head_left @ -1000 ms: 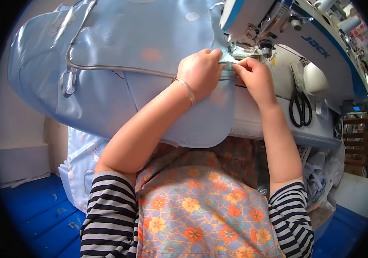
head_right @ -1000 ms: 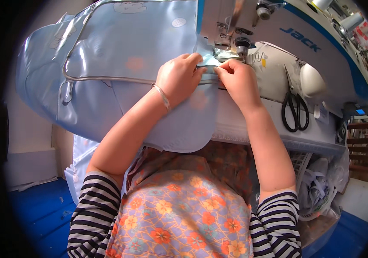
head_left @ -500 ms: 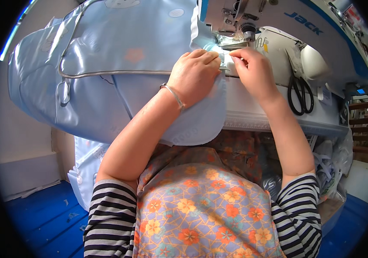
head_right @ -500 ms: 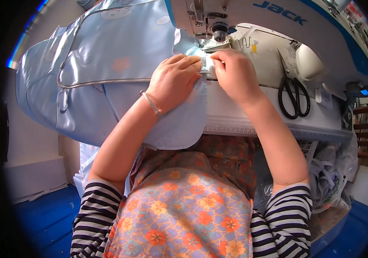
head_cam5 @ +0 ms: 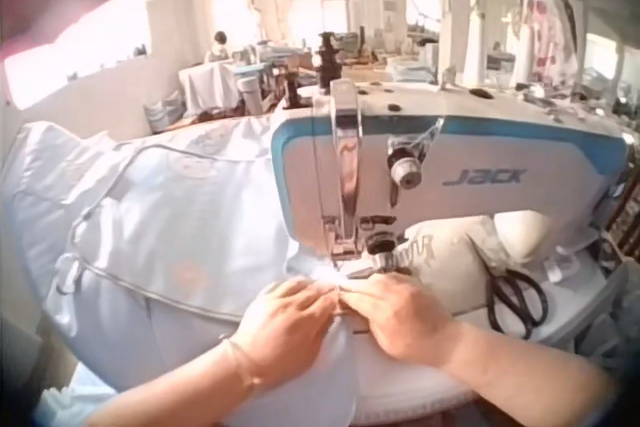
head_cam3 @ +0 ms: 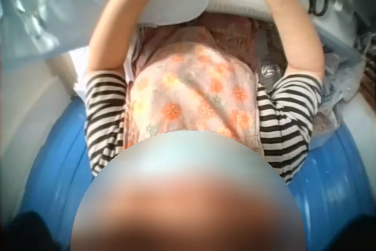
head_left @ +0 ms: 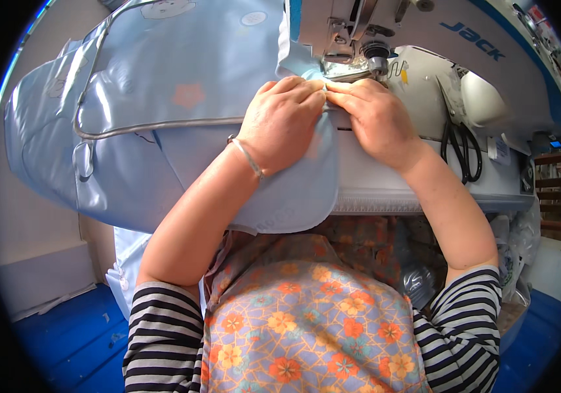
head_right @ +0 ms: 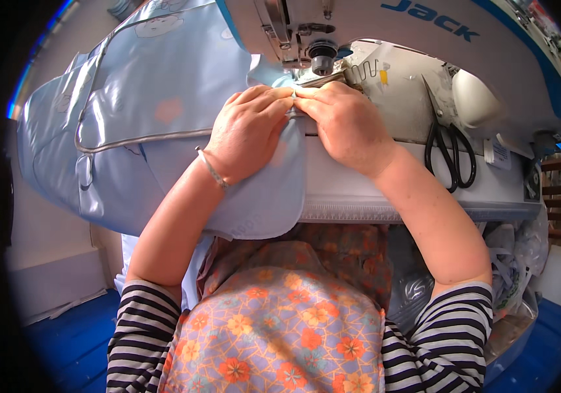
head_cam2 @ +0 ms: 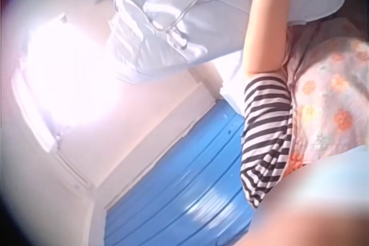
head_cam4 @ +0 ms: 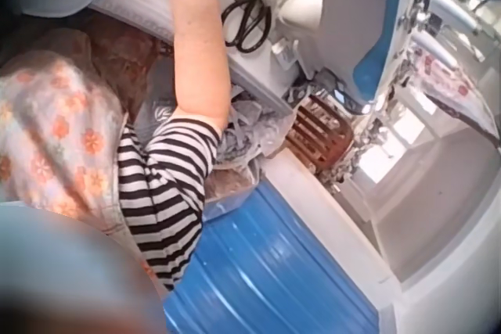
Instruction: Sewing a light blue textile bag with cartoon prints using an industrial sewing machine.
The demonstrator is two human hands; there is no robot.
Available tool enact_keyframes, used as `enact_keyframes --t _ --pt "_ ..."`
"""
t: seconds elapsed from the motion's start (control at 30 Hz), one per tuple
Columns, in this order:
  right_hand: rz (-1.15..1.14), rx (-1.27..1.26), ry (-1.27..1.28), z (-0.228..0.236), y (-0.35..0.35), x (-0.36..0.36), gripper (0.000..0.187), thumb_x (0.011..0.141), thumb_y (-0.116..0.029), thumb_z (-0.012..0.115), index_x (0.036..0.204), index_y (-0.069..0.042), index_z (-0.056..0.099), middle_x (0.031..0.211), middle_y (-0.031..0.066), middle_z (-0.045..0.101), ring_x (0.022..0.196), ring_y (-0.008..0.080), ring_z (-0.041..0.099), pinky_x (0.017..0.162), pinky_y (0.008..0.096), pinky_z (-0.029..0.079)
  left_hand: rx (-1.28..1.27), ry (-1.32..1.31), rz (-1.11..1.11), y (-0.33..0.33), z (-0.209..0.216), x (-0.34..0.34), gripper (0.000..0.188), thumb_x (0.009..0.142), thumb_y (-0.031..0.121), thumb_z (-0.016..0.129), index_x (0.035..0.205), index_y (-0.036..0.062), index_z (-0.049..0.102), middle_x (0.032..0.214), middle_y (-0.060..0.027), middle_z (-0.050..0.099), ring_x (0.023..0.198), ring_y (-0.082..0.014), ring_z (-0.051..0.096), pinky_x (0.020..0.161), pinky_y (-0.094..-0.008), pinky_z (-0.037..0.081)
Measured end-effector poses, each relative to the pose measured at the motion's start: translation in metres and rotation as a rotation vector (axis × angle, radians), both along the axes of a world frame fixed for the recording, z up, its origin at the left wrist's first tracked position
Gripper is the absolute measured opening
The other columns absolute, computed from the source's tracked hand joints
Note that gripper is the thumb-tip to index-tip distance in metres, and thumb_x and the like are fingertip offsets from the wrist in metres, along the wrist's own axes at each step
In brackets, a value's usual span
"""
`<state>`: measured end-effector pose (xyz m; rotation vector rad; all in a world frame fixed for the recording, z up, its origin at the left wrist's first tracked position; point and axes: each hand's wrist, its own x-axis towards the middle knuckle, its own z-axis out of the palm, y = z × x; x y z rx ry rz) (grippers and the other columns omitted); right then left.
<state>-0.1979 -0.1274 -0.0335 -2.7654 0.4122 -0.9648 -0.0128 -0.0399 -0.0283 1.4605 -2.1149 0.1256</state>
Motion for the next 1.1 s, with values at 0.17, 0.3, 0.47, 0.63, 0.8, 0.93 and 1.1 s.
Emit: enact_keyframes --t 0.17,0.3,0.47,0.63,0.8,0.93,1.1 --pt "0.003 -0.033 -0.010 -0.001 0.000 0.001 0.037 0.075 0.008 0.054 0.108 -0.004 0.068 0.108 0.0088 0.068 0.096 0.0279 0.062 0.086 0.0376 0.051 -0.035 -0.054 0.004 -0.010 -0.001 0.004 0.024 0.076 0.006 0.058 0.100 0.0058 0.063 0.108 -0.0055 0.066 0.103 -0.0226 0.059 0.088 -0.0367 0.046" --pt "-0.006 -0.020 -0.016 0.000 0.001 0.003 0.036 0.075 0.008 0.054 0.107 -0.003 0.068 0.106 0.0090 0.068 0.097 0.0279 0.062 0.086 0.0379 0.051 -0.053 -0.107 0.035 -0.013 0.002 0.004 0.024 0.076 0.007 0.056 0.099 0.0041 0.063 0.108 -0.0067 0.064 0.104 -0.0236 0.059 0.088 -0.0376 0.047" --pt "-0.010 -0.035 -0.042 0.001 0.003 0.004 0.034 0.076 0.007 0.055 0.105 -0.003 0.068 0.106 0.0085 0.068 0.096 0.0281 0.063 0.086 0.0377 0.052 0.002 -0.123 0.065 -0.009 0.002 0.005 0.026 0.077 0.007 0.056 0.102 0.0013 0.063 0.111 -0.0090 0.064 0.108 -0.0260 0.059 0.094 -0.0387 0.046" --pt "-0.039 -0.075 -0.002 0.001 0.009 0.003 0.029 0.076 0.004 0.058 0.101 -0.002 0.069 0.107 0.0083 0.068 0.094 0.0260 0.064 0.086 0.0359 0.052 -0.029 -0.092 0.016 -0.002 -0.002 0.006 0.032 0.079 0.006 0.055 0.110 -0.0002 0.063 0.118 -0.0135 0.063 0.116 -0.0280 0.057 0.102 -0.0385 0.043" --pt "-0.069 -0.132 0.039 0.003 0.011 0.005 0.027 0.078 0.000 0.057 0.102 -0.002 0.070 0.109 0.0083 0.069 0.096 0.0246 0.064 0.086 0.0350 0.053 -0.047 -0.112 -0.003 -0.004 0.001 0.008 0.030 0.080 0.007 0.055 0.109 0.0007 0.063 0.117 -0.0120 0.064 0.115 -0.0272 0.058 0.102 -0.0388 0.043" --pt "-0.094 -0.148 0.094 0.004 0.012 0.006 0.029 0.080 -0.003 0.055 0.106 -0.003 0.069 0.110 0.0084 0.069 0.097 0.0246 0.063 0.087 0.0351 0.052 0.005 -0.103 -0.008 -0.009 0.000 0.013 0.030 0.080 0.008 0.055 0.109 0.0018 0.064 0.117 -0.0104 0.064 0.115 -0.0258 0.058 0.101 -0.0392 0.043" --pt "-0.080 -0.149 0.089 0.003 0.014 0.005 0.031 0.079 -0.002 0.057 0.108 -0.003 0.069 0.110 0.0089 0.068 0.099 0.0254 0.063 0.089 0.0352 0.052 -0.044 -0.151 0.036 -0.018 -0.006 0.016 0.031 0.080 0.008 0.055 0.109 0.0009 0.064 0.117 -0.0105 0.064 0.115 -0.0259 0.057 0.102 -0.0410 0.042"
